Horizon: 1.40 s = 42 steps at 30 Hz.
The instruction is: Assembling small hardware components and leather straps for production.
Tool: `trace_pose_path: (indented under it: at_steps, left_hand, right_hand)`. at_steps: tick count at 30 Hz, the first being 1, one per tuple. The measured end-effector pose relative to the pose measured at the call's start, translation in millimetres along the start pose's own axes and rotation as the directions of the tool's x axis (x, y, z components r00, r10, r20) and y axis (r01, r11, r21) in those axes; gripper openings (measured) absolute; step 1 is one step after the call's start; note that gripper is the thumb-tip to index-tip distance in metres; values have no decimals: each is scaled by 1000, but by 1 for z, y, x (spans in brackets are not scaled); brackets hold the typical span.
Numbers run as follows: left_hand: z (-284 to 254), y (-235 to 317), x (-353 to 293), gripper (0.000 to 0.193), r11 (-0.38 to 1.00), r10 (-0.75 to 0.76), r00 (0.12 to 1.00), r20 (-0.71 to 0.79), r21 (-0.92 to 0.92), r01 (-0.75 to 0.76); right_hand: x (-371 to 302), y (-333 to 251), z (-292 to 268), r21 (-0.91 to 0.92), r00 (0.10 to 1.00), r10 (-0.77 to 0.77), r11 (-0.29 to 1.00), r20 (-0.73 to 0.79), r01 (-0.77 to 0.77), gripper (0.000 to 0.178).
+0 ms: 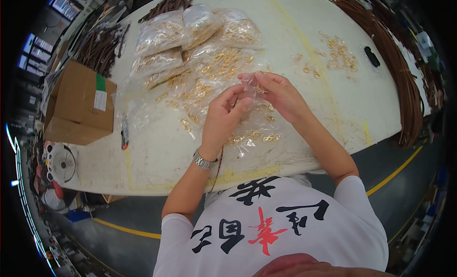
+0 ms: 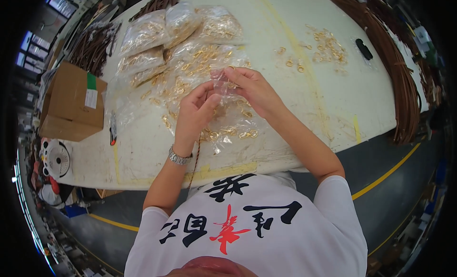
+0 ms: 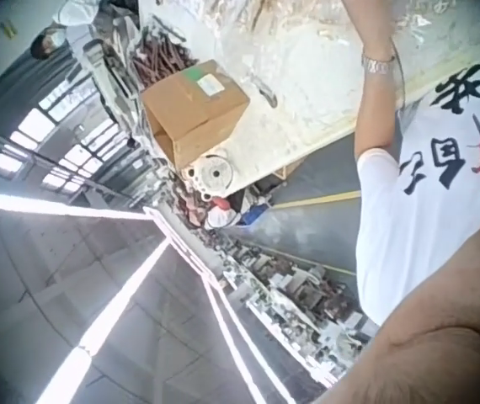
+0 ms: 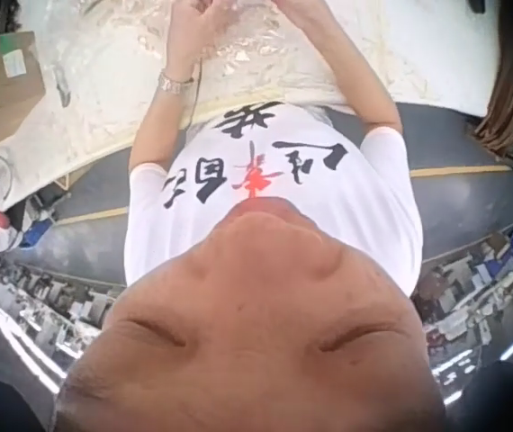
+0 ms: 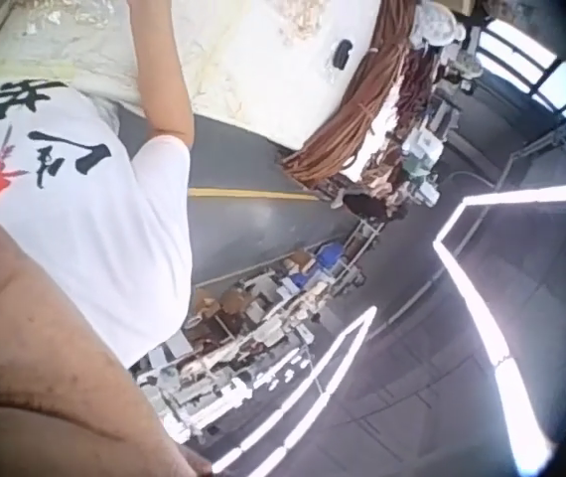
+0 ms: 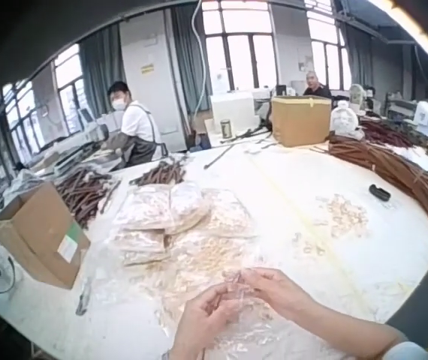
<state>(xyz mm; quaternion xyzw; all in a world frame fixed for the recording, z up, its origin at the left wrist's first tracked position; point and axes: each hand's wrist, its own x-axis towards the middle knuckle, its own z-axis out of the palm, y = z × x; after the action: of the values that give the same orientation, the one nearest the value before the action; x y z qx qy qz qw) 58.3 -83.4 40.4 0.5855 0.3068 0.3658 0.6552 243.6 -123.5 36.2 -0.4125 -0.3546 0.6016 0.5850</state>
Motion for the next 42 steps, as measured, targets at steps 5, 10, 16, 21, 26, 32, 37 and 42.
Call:
trace_pose_path:
  at_steps: [5, 10, 16, 21, 26, 32, 37, 42]
  left_hand:
    - [4, -9, -10, 30, 994, -72, 997, 19, -75, 74]
    - [-5, -13, -16, 26, 989, -111, 990, 86, -91, 119]
    - [-4, -10, -15, 21, 982, -176, 966, 189, -39, 186]
    - [-9, -12, -11, 21, 981, -184, 967, 178, -25, 191]
    - [-15, -5, -7, 21, 993, -114, 980, 161, 35, 110]
    - [-27, 4, -3, 19, 994, -105, 989, 99, -17, 108]
    - [-29, 2, -2, 18, 995, -96, 994, 48, 38, 94]
    - [-22, 3, -6, 18, 997, -60, 996, 63, 49, 57]
  right_hand:
    - [-4, 26, 0, 3, 995, 91, 996, 41, -91, 39]
    - [-8, 15, 10, -44, 993, 107, 993, 47, -105, 46]
    - [-13, 3, 23, 32, 999, 33, 999, -34, -32, 49]
    - [-12, 6, 22, 56, 1000, 10, 998, -29, -8, 44]
    - [-12, 15, 7, -142, 999, 35, 989, -8, -36, 38]
    - [-10, 7, 2, 35, 983, 18, 999, -181, -12, 36]
    - [-11, 6, 7, 19, 977, 1, 1000, -211, 3, 36]
    - [-10, 8, 6, -24, 980, -38, 999, -196, 34, 35]
